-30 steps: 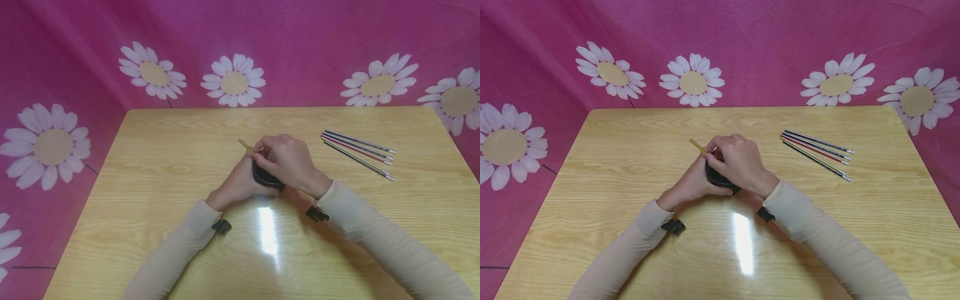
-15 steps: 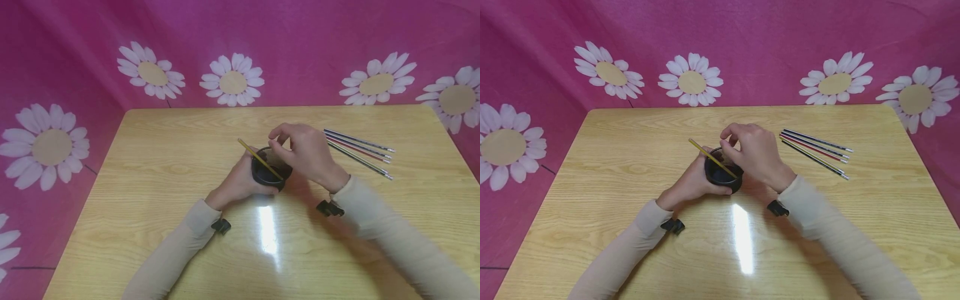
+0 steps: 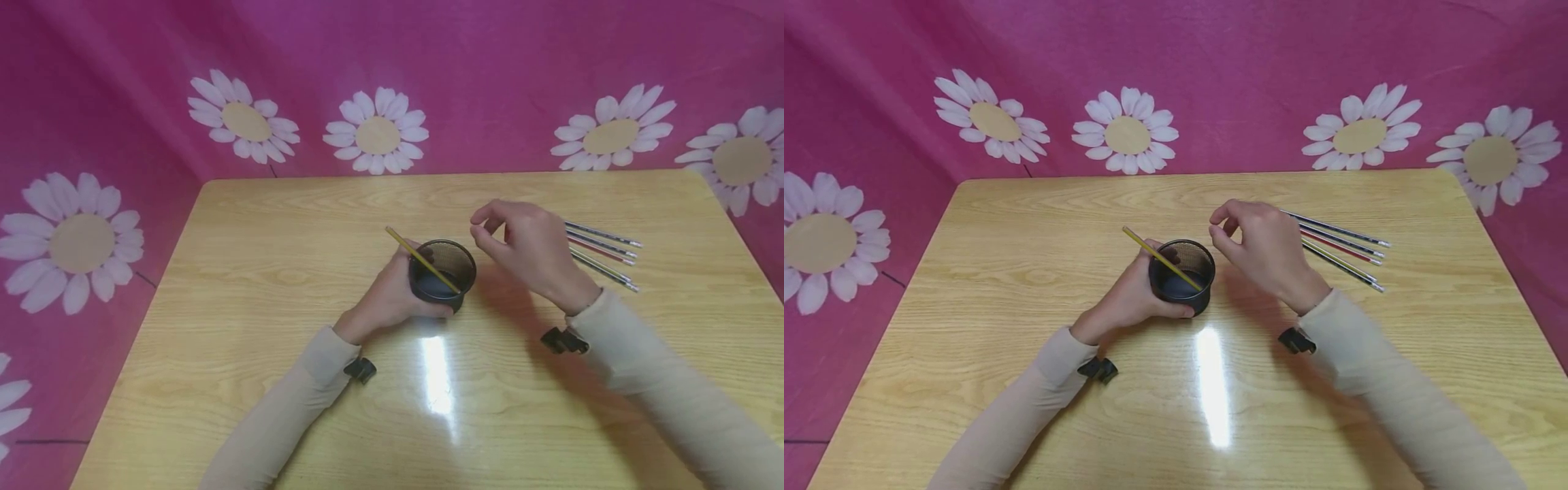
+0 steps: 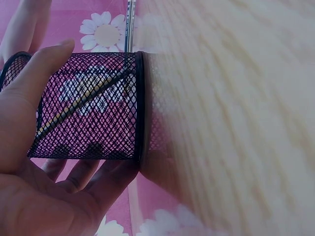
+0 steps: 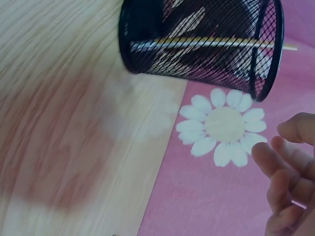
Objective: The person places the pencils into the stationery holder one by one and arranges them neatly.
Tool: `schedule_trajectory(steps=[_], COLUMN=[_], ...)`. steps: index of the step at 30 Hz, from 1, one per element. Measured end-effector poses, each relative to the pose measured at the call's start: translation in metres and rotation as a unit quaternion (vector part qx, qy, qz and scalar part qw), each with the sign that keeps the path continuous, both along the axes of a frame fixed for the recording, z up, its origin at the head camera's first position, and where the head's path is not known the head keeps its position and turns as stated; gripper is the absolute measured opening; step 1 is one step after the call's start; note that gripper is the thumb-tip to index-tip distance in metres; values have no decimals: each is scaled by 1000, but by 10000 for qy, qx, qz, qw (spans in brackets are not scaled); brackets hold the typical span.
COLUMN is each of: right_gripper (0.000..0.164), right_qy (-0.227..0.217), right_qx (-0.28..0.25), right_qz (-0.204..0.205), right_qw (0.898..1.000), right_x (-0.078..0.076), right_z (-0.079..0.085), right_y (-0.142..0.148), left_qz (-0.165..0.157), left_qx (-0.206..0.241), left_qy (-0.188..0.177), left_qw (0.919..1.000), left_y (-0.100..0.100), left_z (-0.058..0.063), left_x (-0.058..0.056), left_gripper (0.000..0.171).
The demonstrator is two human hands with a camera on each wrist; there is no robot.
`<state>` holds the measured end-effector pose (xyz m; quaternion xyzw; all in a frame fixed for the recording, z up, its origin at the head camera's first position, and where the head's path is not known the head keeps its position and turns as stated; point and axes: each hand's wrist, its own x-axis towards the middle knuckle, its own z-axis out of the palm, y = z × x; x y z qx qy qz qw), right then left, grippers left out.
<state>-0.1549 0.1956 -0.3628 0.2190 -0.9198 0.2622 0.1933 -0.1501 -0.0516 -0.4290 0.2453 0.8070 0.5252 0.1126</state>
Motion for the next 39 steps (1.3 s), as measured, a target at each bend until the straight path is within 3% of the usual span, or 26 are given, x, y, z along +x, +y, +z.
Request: schedule_trajectory(steps=[23,39], right_gripper=[9,13], right_qy=[-520,-1309], right_qx=[442,1057], right_qz=[-575,-982], right_qw=[9960,9808], right_x=[7,7], right_z=[-17,-32], right_y=[54,93], left_qz=[18,23], left_qx=[26,-71], left_qy=[-61,-14], left_qw=[10000,10000], left_y=[1,1], left_z=[-1,1], left_x=[1,1], left_gripper=[100,98])
